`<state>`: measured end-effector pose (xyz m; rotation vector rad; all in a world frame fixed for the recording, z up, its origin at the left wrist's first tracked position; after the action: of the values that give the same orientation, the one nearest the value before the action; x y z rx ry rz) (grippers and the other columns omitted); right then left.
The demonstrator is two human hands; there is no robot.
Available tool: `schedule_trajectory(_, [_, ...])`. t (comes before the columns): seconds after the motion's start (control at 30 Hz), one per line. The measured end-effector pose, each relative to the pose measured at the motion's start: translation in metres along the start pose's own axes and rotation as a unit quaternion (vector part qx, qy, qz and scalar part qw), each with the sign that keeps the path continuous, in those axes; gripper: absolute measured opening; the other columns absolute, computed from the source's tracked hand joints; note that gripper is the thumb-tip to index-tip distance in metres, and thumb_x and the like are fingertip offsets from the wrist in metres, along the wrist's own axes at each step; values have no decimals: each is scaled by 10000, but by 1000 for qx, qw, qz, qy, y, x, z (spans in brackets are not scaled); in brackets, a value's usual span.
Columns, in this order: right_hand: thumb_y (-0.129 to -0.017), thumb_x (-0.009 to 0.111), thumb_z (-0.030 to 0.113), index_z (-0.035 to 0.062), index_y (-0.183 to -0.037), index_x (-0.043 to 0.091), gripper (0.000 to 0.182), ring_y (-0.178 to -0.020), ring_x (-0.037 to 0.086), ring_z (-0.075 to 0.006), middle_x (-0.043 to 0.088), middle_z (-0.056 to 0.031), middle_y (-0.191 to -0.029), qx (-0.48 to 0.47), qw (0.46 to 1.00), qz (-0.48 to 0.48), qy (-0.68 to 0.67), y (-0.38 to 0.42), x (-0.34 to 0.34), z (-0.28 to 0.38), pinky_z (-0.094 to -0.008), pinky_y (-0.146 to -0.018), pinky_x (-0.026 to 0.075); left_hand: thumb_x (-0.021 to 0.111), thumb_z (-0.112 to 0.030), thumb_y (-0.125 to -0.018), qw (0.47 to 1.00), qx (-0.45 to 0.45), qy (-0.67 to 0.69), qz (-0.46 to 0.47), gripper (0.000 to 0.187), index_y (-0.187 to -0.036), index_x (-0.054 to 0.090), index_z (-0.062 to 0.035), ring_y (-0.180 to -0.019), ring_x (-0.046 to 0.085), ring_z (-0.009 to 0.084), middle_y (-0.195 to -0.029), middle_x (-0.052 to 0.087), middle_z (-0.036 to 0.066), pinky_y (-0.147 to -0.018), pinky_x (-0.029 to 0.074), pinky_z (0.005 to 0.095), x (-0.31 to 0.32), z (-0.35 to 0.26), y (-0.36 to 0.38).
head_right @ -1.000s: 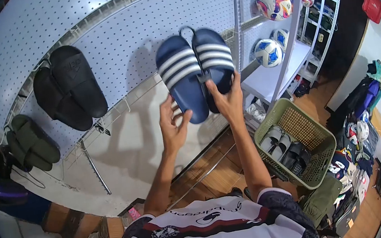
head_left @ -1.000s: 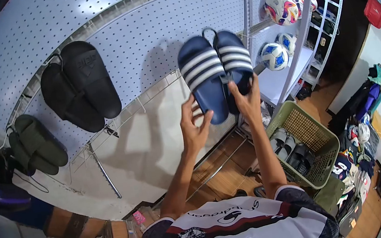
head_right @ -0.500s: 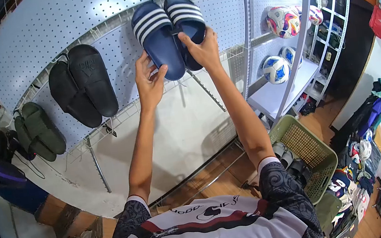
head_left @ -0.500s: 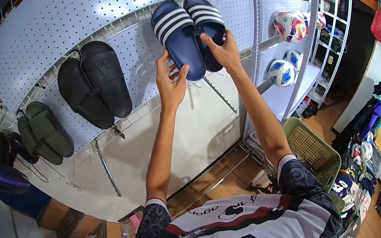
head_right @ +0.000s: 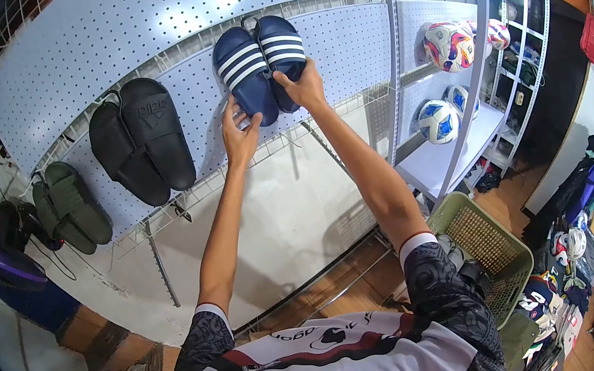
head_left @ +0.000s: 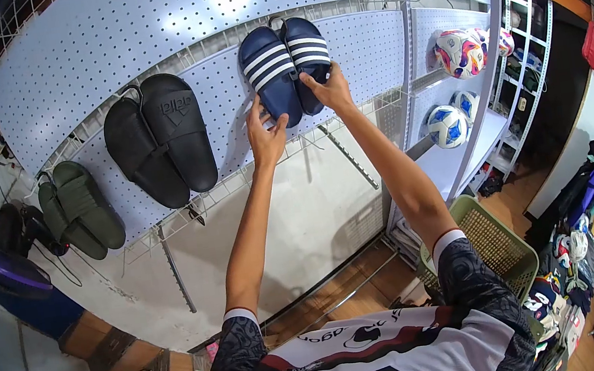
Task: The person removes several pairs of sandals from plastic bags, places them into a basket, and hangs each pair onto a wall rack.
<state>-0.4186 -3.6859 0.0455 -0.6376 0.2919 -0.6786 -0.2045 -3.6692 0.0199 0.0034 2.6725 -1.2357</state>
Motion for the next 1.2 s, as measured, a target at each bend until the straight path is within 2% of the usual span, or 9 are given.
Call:
schedule_trajectory(0.1, [-724, 844, 567, -139, -1403, 381, 1083, -1182, 609, -440, 603, -343, -1251, 4, 999, 21, -32, -5, 15, -11, -432, -1002, 489, 812, -76, -804, 1000, 4, -28, -13, 891, -1552, 326, -81, -1143, 602, 316, -1321, 454, 205, -779, 622, 341, 0, 7, -3])
schedule_trajectory(0.2, [-725, 856, 534, -136, -1395, 394, 1055, -1175, 616, -431, 611, -334, -1245, -5, 1000, -6, -14, -5, 22, -14, -429, -994, 492, 817, -78, -796, 999, 2, -40, -10, 919, -1562, 308, -85, -1123, 590, 296, -1297, 459, 201, -766, 617, 324, -2, 13, -4])
schedule_trajectory(0.4, [-731, 874, 455, -144, -1388, 395, 1009, -1195, 607, -406, 594, -332, -1272, -20, 997, 16, -69, -13, 19, -4, -416, -996, 488, 822, -85, -789, 998, 11, -56, 1, 961, -1576, 271, -87, -1135, 559, 303, -1278, 456, 202, -752, 612, 327, -2, 9, -5])
schedule_trajectory(0.53, [-743, 865, 456, -146, -1439, 332, 1064, -1244, 580, -398, 559, -345, -1322, -7, 999, 13, -47, -6, 16, 4, -405, -1031, 467, 844, -129, -794, 997, -14, -66, 23, 1018, -1591, 213, -88, -1211, 564, 336, -1406, 398, 246, -822, 619, 370, -3, 4, -3])
schedule_trajectory(0.63, [-754, 857, 458, -146, -1486, 252, 1125, -1298, 538, -402, 517, -360, -1371, -4, 999, 22, -34, -6, 17, -1, -392, -1071, 436, 844, -139, -794, 998, -1, -58, 23, 1032, -1595, 196, -90, -1216, 556, 336, -1405, 396, 248, -823, 616, 379, -3, -1, 0])
schedule_trajectory(0.77, [-766, 851, 453, -146, -1511, 169, 1174, -1333, 502, -407, 472, -371, -1415, 14, 997, 17, -73, -4, 20, -5, -381, -1102, 404, 815, -89, -794, 998, 6, -52, 21, 995, -1583, 210, -68, -1160, 533, 342, -1326, 401, 245, -808, 622, 374, -3, -3, 2])
schedule_trajectory(1.0, [-767, 853, 449, -120, -1522, 169, 1167, -1278, 559, -396, 496, -368, -1393, 51, 994, 10, -100, 8, 13, -6, -399, -1047, 461, 809, -89, -800, 999, 13, -35, 27, 967, -1575, 232, -70, -1155, 539, 329, -1317, 415, 237, -816, 618, 369, -6, 10, 5])
schedule_trajectory(1.13, [-775, 844, 462, -100, -1531, 172, 1158, -1261, 565, -417, 480, -377, -1403, 39, 997, -40, -52, 21, 4, -14, -418, -1027, 474, 804, -118, -815, 999, -5, -18, 32, 936, -1575, 258, -93, -1154, 555, 318, -1335, 440, 228, -830, 597, 382, -12, 8, 20])
schedule_trajectory(1.2, [-827, 819, 383, -76, -1533, 197, 1046, -1217, 591, -380, 504, -351, -1380, 20, 994, -65, -88, 47, -7, -20, -405, -988, 498, 797, -140, -830, 999, -24, -13, 34, 914, -1575, 268, -103, -1165, 561, 305, -1361, 460, 213, -849, 574, 390, -19, 11, 43])
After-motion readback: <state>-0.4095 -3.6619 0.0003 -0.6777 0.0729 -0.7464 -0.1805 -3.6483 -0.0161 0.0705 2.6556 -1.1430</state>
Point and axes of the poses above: each hand's wrist, its own y-axis away from the middle knuckle, its own x-axis out of the palm, z = x × y, the point moved 3 cm from there along -y, towards the middle knuckle
